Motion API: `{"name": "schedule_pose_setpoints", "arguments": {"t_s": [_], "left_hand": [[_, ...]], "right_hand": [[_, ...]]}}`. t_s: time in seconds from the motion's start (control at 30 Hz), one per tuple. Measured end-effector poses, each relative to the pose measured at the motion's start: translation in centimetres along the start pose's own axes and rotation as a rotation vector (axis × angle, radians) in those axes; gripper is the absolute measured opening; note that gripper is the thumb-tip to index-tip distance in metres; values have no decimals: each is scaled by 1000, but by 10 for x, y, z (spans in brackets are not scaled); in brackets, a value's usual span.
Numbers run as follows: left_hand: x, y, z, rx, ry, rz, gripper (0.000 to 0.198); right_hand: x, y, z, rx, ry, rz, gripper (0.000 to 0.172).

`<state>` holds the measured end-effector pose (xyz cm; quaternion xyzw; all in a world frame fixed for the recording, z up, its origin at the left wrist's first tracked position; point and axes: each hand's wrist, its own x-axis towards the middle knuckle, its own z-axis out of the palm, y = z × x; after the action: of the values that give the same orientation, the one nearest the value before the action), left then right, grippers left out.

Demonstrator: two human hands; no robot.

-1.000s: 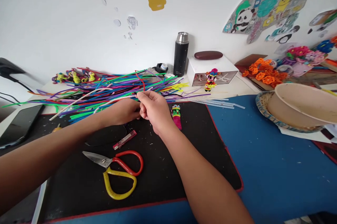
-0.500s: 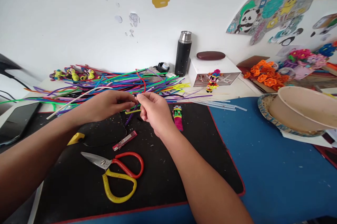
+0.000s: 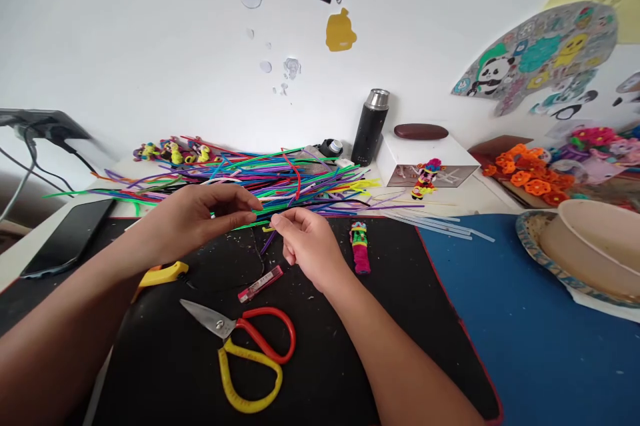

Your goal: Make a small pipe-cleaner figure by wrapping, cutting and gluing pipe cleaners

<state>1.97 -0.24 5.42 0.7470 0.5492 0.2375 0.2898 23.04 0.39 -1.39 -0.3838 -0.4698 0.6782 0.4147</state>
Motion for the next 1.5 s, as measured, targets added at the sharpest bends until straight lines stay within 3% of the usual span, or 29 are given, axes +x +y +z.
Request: {"name": "schedule_pose_setpoints", "arguments": {"t_s": [0.5,0.67,0.9,1.03,1.17,1.27,1.5], "left_hand": [[7,2,6,118,-72,82,22],[7,0,6,76,-90,55,27],[12,-11,2,-77,-30,-16,35],[14,-18,-2,-120,33,11,34],[14,-19,-3,-153,38,0,32],[15,-18,-3,-163,26,2,33],[15,-19,-4,-130,3,9,32]], "right_hand": [[0,1,2,-29,-8,17,42],[0,1,2,-14,-12,10,40],[-2,-1,-1,-56,-24,-16,40],[-9,-5,3,-311,-154,-44,31],[-21,-7,14,-879,-305,-160,13],[-26,-6,18,-1232,-422,-205,12],[-26,2,12,-1446,-494,-257,14]]}}
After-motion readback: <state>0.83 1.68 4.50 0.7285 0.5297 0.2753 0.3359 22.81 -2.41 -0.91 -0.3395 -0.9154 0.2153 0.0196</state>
